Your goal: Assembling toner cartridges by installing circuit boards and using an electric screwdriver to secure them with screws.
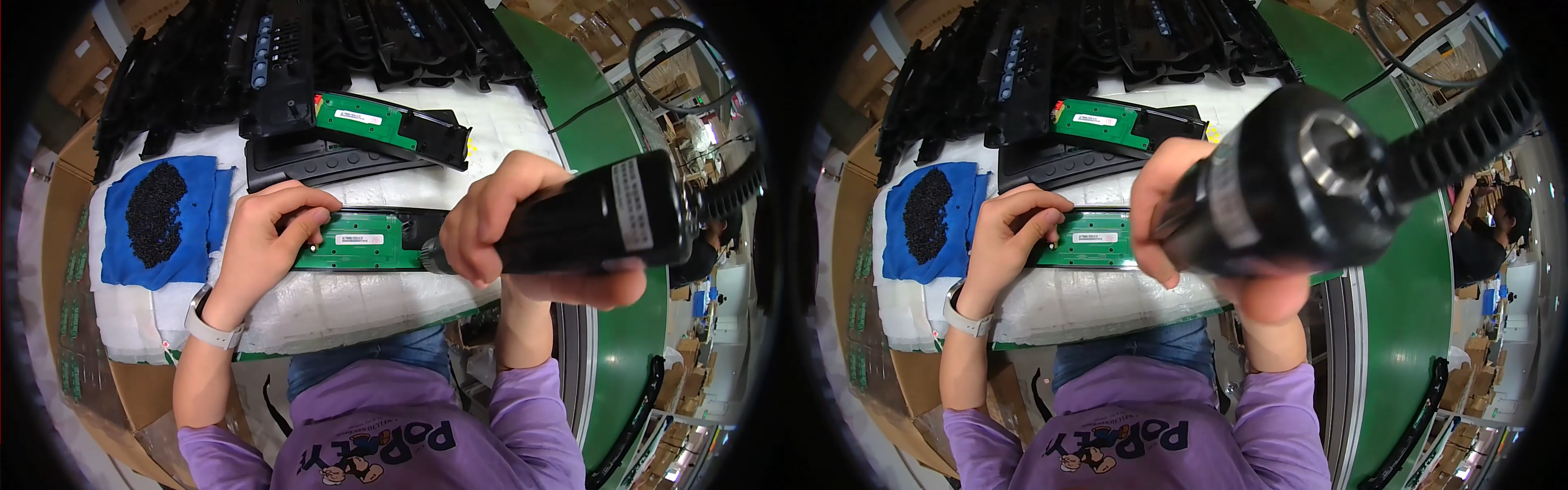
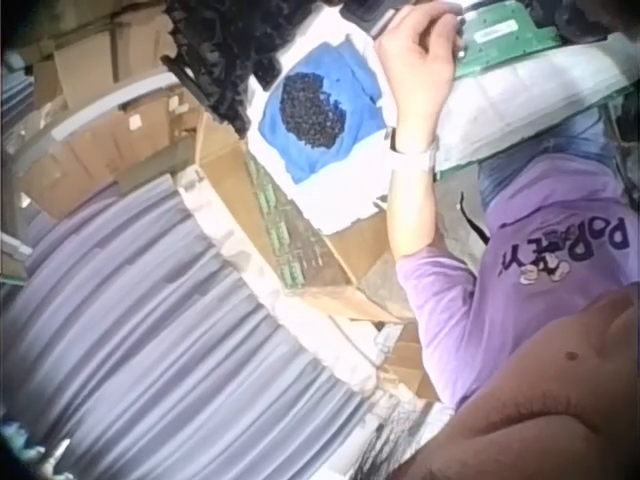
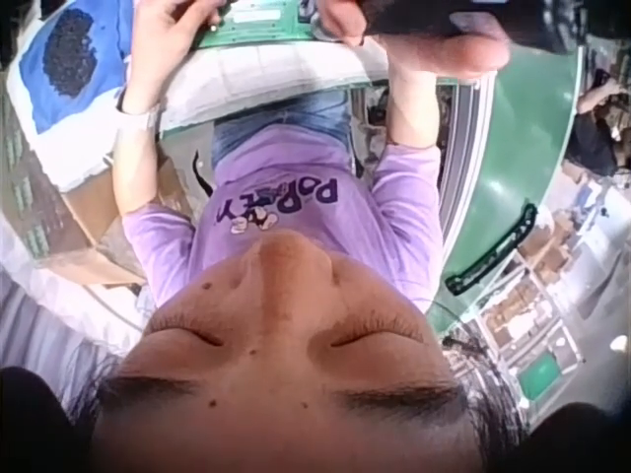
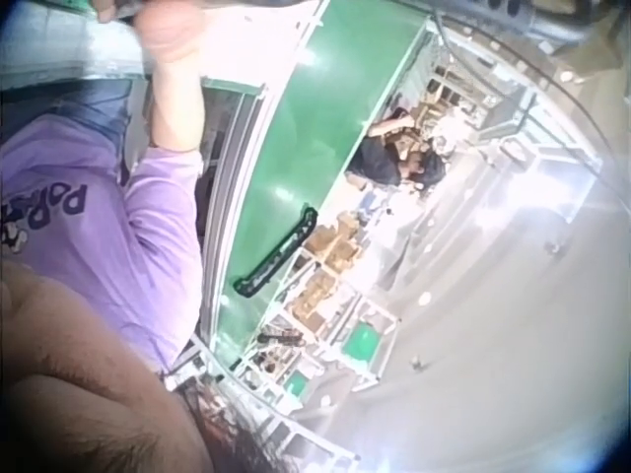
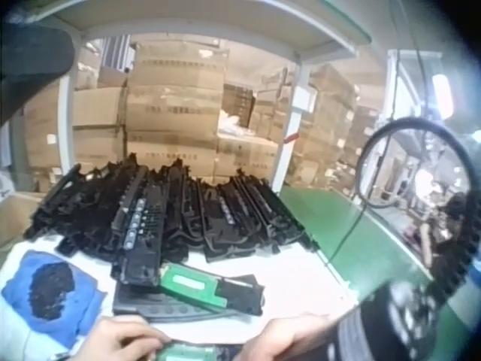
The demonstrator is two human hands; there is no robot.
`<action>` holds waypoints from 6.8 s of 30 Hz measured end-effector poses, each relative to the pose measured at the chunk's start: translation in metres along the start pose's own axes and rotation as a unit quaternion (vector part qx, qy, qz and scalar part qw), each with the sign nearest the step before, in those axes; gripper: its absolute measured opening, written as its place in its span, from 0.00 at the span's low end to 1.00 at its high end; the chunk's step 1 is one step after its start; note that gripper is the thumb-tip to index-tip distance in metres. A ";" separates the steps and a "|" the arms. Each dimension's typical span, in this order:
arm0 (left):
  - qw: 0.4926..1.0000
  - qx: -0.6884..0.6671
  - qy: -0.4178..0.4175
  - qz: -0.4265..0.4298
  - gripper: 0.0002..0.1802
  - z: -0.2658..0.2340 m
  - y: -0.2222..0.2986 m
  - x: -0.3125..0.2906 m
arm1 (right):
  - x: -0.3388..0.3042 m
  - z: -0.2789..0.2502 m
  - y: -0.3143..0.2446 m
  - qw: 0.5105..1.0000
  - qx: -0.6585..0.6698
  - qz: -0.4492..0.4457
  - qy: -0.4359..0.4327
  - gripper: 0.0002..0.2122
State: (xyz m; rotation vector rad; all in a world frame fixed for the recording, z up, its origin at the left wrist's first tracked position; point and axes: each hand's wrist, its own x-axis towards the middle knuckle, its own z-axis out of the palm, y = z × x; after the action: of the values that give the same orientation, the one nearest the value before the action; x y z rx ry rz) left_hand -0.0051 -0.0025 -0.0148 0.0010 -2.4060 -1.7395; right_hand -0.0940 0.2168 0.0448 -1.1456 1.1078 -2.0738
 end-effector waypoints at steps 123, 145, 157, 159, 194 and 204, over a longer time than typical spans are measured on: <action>0.987 -0.132 0.064 -0.070 0.17 -0.042 -0.004 0.038 | -0.035 -0.056 0.029 0.886 0.445 0.122 0.046 0.20; 0.944 -0.310 0.079 -0.080 0.11 -0.018 0.004 0.015 | 0.007 0.023 0.099 0.941 0.137 0.172 0.256 0.17; 0.870 0.380 0.206 0.237 0.20 -0.017 0.013 0.015 | -0.002 0.014 0.091 0.915 0.227 0.147 0.300 0.21; 0.848 0.432 0.211 0.223 0.23 -0.017 0.010 0.015 | -0.002 0.006 0.093 0.917 0.220 0.144 0.300 0.22; 0.802 -0.594 -0.064 -0.007 0.34 -0.056 0.015 0.005 | -0.227 -0.035 -0.092 0.745 -0.056 -0.166 0.644 0.14; 0.766 -0.626 -0.147 0.007 0.33 -0.052 0.006 0.008 | -0.560 -0.205 -0.242 0.574 -0.127 -0.081 0.805 0.20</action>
State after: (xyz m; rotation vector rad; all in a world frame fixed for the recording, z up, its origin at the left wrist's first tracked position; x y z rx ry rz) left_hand -0.0050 -0.0501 0.0073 -0.4713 -0.8623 -3.0848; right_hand 0.0010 0.8449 -0.0565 1.2050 1.9852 -2.9330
